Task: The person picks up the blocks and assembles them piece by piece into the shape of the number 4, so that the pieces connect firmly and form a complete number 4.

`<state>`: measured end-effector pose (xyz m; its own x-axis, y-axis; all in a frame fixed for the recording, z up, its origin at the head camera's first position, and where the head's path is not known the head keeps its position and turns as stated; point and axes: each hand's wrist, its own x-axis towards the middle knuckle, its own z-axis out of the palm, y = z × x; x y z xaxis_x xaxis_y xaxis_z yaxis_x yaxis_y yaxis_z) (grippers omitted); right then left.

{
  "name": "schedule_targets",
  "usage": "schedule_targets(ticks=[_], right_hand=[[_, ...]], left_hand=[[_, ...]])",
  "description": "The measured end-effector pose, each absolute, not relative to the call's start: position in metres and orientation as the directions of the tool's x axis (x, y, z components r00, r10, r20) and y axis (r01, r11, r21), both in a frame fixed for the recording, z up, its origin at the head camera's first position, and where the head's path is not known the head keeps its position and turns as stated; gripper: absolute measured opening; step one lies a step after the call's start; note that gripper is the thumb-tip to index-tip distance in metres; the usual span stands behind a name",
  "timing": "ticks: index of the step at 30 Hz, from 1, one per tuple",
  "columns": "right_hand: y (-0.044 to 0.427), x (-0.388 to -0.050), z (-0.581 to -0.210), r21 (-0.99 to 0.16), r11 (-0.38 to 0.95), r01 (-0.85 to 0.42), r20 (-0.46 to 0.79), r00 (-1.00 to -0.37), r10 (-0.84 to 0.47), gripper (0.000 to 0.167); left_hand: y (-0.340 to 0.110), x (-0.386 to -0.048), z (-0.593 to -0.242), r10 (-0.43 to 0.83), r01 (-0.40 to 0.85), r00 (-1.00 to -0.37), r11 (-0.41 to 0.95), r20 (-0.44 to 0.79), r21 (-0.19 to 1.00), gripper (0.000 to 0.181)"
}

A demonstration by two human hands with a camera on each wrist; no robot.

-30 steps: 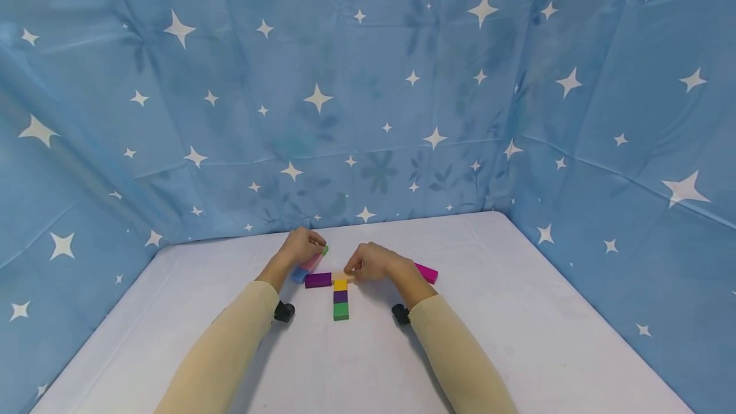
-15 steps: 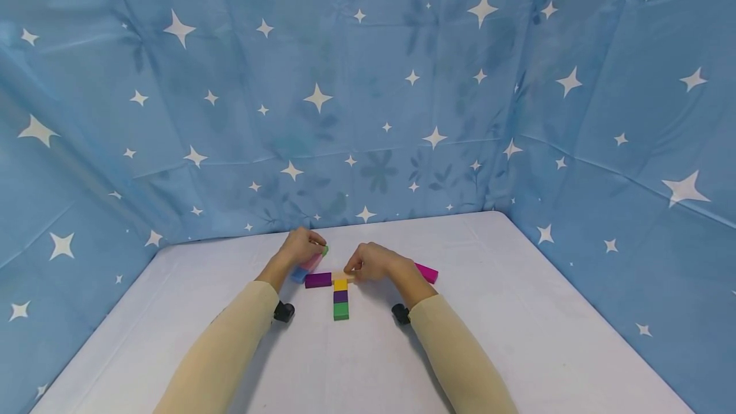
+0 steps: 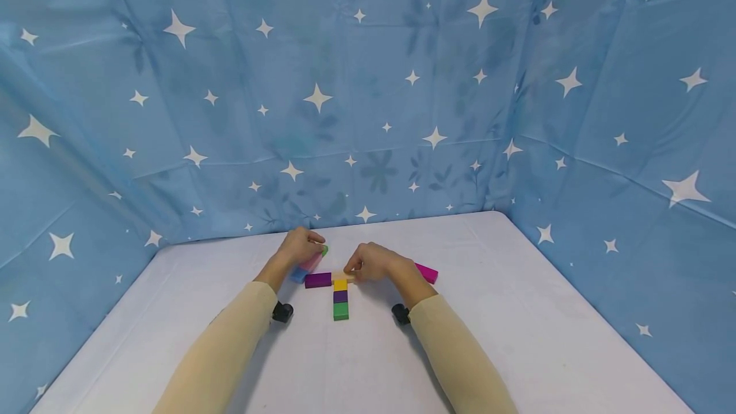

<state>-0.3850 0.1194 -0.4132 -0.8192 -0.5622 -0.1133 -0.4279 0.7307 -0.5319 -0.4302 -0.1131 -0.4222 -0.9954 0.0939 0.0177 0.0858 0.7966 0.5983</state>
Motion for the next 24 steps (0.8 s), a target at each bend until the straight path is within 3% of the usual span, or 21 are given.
schedule_targets(ticks=[4, 12, 24], right_hand=[[0.119, -0.386, -0.413, -0.53, 0.736, -0.422, -0.116, -0.823, -0.555, 0.026], [0.118, -0.386, -0.413, -0.522, 0.744, -0.416, -0.122, -0.827, -0.548, 0.026], [0.118, -0.383, -0.413, -0.517, 0.736, -0.436, -0.106, -0.821, -0.561, 0.027]], left_hand=[[-0.115, -0.427, -0.419, 0.094, 0.102, -0.995, 0.782, 0.046, 0.615, 0.03], [-0.121, -0.416, -0.412, 0.2, 0.272, -0.962, 0.691, 0.184, 0.67, 0.033], [-0.125, -0.39, -0.4, 0.259, 0.365, -0.931, 0.621, 0.258, 0.694, 0.035]])
